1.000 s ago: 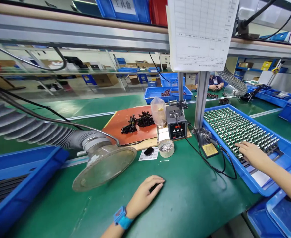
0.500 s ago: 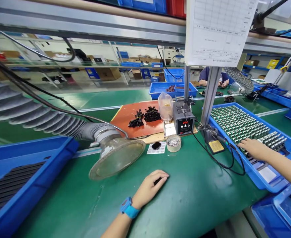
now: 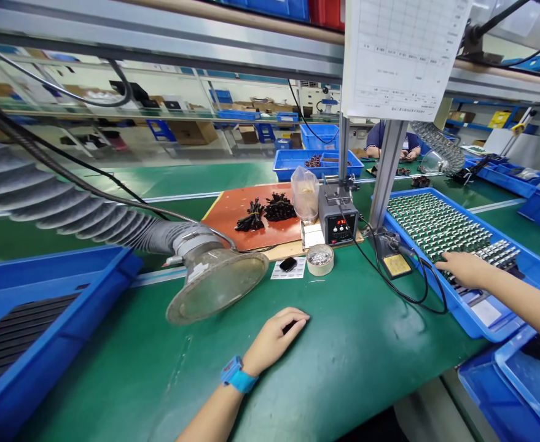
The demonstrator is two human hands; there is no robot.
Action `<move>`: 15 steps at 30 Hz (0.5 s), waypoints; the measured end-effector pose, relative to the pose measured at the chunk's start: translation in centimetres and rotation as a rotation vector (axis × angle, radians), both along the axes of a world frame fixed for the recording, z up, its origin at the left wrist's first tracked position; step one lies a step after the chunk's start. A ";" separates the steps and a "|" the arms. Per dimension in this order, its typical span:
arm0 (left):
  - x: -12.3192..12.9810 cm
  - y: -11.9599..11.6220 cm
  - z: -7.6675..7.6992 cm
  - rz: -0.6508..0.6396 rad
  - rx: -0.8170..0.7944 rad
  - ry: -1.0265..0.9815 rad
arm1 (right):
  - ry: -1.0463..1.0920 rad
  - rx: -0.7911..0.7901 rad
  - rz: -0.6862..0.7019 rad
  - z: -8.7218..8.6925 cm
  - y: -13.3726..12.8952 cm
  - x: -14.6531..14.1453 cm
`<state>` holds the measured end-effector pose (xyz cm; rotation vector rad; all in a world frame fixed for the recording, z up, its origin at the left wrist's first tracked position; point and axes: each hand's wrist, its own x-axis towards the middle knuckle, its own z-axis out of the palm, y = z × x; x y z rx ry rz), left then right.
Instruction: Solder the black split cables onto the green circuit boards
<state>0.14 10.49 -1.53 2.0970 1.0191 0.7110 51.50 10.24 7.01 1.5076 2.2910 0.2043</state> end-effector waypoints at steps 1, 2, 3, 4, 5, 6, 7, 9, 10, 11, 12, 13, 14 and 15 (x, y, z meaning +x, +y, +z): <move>0.0 0.0 0.0 0.000 0.000 0.001 | 0.000 -0.010 -0.007 0.0 -0.1 -0.4; 0.0 0.0 0.0 0.001 0.001 0.001 | 0.005 -0.019 -0.008 0.1 -0.1 -0.7; 0.0 0.0 0.0 0.001 0.001 0.002 | 0.015 -0.027 -0.003 0.2 -0.2 -0.9; 0.0 0.0 0.1 0.002 0.001 0.002 | 0.029 -0.035 0.006 0.4 -0.4 -1.0; 0.0 -0.1 0.1 0.003 0.001 0.002 | 0.044 -0.039 0.013 0.6 -0.5 -1.0; 0.0 -0.1 0.2 0.005 0.002 0.002 | 0.061 -0.042 0.018 0.8 -0.6 -0.9; 0.0 -0.1 0.2 0.005 0.003 0.002 | 0.079 -0.042 0.019 0.9 -0.7 -0.7; 0.0 -0.1 0.4 0.005 0.004 0.003 | 0.126 -0.024 0.006 1.3 -0.9 0.0; 0.0 -0.1 0.4 0.004 0.005 0.004 | 0.156 -0.004 -0.007 1.6 -1.0 0.4; 0.0 -0.1 0.5 0.004 0.005 0.005 | 0.191 0.023 -0.023 1.9 -1.0 0.8; 0.1 -0.1 0.5 0.003 0.005 0.006 | 0.232 0.055 -0.043 2.2 -1.0 1.1; 0.1 -0.1 0.6 0.004 0.005 0.007 | 0.277 0.091 -0.063 2.6 -1.0 1.4; 0.1 -0.1 0.6 0.005 0.004 0.007 | 0.325 0.132 -0.083 3.2 -0.9 1.6; 0.1 -0.1 0.7 0.006 0.004 0.006 | 0.375 0.190 -0.109 3.8 -0.9 1.7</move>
